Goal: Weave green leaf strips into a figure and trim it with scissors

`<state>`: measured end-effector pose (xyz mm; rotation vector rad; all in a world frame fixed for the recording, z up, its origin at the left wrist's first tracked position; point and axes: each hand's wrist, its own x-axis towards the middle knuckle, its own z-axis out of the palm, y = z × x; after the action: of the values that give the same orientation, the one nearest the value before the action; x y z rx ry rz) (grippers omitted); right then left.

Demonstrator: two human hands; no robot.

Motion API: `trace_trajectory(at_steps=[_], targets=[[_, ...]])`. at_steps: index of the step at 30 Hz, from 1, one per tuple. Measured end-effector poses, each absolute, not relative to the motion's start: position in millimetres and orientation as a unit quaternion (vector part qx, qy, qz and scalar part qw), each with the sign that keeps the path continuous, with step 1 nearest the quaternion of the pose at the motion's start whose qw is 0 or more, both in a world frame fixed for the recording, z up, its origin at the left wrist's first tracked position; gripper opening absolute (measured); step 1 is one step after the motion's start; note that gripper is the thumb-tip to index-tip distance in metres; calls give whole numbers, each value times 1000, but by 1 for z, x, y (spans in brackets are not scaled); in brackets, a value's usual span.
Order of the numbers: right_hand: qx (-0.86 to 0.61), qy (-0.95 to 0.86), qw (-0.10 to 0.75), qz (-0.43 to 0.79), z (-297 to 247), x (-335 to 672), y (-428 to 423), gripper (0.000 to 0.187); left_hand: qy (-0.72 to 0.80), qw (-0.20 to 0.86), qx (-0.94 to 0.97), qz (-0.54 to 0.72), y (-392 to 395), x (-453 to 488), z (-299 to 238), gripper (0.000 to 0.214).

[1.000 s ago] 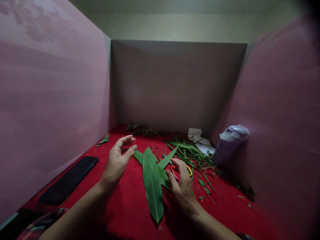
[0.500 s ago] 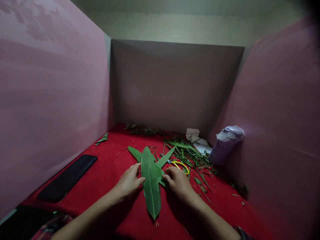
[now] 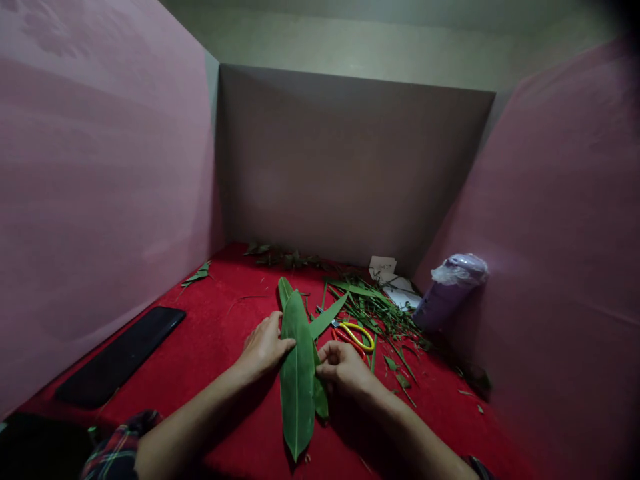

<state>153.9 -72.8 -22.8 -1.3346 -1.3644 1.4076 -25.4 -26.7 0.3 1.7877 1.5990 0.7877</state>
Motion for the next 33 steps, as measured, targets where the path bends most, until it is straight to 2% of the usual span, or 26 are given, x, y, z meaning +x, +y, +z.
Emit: trace_trajectory(at_steps=[3, 8, 13, 20, 33], targets=[[-497, -513, 378, 589, -21, 151, -75, 22, 582, 379, 647, 314, -24, -23, -5, 53], [-464, -498, 398, 615, -21, 149, -76, 27, 533, 512, 590, 325, -27, -19, -3, 46], [-454, -497, 404, 619, -15, 149, -79, 26, 494, 578, 557, 336, -32, -21, 1, 43], [-442, -496, 405, 628, -8, 147, -83, 27, 480, 597, 528, 366, -29, -23, 0, 32], [-462, -499, 371, 633, -14, 150, -81, 20, 509, 573, 449, 460, -18, -27, 0, 29]])
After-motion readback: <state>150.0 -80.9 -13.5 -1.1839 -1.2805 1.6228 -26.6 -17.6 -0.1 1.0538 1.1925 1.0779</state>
